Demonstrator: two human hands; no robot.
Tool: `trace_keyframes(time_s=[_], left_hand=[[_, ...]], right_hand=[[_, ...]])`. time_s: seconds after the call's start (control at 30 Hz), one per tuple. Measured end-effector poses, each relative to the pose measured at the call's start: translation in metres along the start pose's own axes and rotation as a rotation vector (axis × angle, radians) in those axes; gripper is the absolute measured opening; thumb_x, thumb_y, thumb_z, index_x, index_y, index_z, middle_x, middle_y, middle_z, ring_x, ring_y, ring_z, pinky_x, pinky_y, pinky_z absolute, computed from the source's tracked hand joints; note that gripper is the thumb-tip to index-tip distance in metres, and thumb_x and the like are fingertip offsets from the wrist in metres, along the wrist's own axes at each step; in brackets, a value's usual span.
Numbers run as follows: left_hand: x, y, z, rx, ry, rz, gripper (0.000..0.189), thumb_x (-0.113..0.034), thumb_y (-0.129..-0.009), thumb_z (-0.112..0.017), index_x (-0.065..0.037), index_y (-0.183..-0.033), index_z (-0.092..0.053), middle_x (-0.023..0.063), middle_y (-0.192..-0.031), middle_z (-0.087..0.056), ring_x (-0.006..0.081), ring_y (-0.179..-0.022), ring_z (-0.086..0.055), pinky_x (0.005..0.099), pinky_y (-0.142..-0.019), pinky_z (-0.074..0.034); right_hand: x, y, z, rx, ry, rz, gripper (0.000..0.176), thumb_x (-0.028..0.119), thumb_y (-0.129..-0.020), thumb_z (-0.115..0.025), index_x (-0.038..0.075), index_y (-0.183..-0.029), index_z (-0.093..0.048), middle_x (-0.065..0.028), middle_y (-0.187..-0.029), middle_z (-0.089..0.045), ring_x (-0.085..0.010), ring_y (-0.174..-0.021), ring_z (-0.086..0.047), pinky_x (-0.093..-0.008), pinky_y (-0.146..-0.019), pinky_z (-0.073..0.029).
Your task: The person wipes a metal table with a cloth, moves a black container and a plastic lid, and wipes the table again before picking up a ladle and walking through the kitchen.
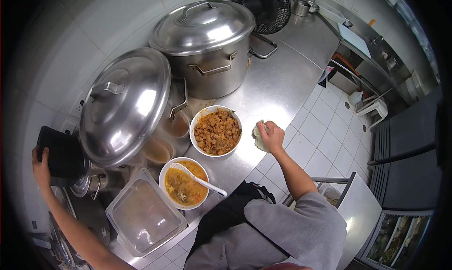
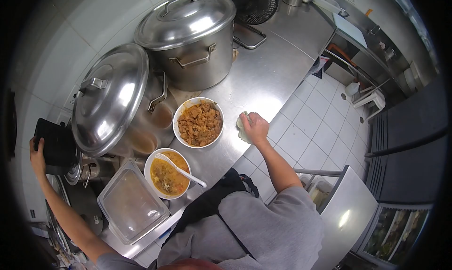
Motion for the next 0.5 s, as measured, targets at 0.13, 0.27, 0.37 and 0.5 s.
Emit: trace_keyframes(time_s=[0.13,0.27,0.37,0.5], left_hand=[[-0.0004,-0.0003,-0.0015,0.034,0.014,0.004,0.065,-0.056,-0.089,-0.055,-0.012,-0.137,-0.053,0.0173,-0.135,-0.056,0.0366,-0.127,-0.051,0.0411,-0.106,-0.037],[-0.0017,-0.0005,-0.0026,0.048,0.034,-0.002,0.066,-0.056,-0.089,-0.055,-0.01,-0.137,-0.052,0.0173,-0.136,-0.056,0.0357,-0.128,-0.051,0.0407,-0.107,-0.036],[0.0004,-0.0004,-0.0017,-0.001,0.05,-0.017,0.065,-0.056,-0.088,-0.057,-0.01,-0.134,-0.054,0.0164,-0.132,-0.059,0.0343,-0.126,-0.053,0.0404,-0.105,-0.038],[0.0005,0.006,0.0043,-0.061,0.014,0.046,0.06,-0.056,-0.087,-0.059,-0.011,-0.127,-0.058,0.0151,-0.123,-0.063,0.0336,-0.119,-0.057,0.0407,-0.099,-0.041]], right_hand=[[0.0011,-0.0001,0.0011,-0.008,-0.009,0.01,0.048,0.044,-0.09,-0.063,0.006,-0.063,-0.057,-0.0131,-0.06,-0.057,-0.0334,-0.053,-0.058,-0.0418,-0.052,-0.045],[0.0009,-0.0008,0.0008,0.016,0.004,-0.013,0.046,0.044,-0.09,-0.063,0.006,-0.064,-0.058,-0.0133,-0.063,-0.059,-0.0332,-0.055,-0.059,-0.0419,-0.053,-0.046],[-0.0015,-0.0004,-0.0022,0.076,0.045,-0.047,0.044,0.044,-0.089,-0.062,0.006,-0.067,-0.061,-0.0132,-0.07,-0.064,-0.0326,-0.061,-0.063,-0.042,-0.056,-0.049],[-0.0029,0.0001,-0.0031,0.08,0.041,-0.056,0.044,0.044,-0.089,-0.062,0.006,-0.067,-0.061,-0.0136,-0.07,-0.064,-0.0332,-0.061,-0.063,-0.0422,-0.056,-0.049]])
Point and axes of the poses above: each hand's wrist, its own y-axis away from the middle knuckle, its own z-axis out of the back of the hand, x = y × z, the point moved 10 cm from there along -y, towards the middle knuckle
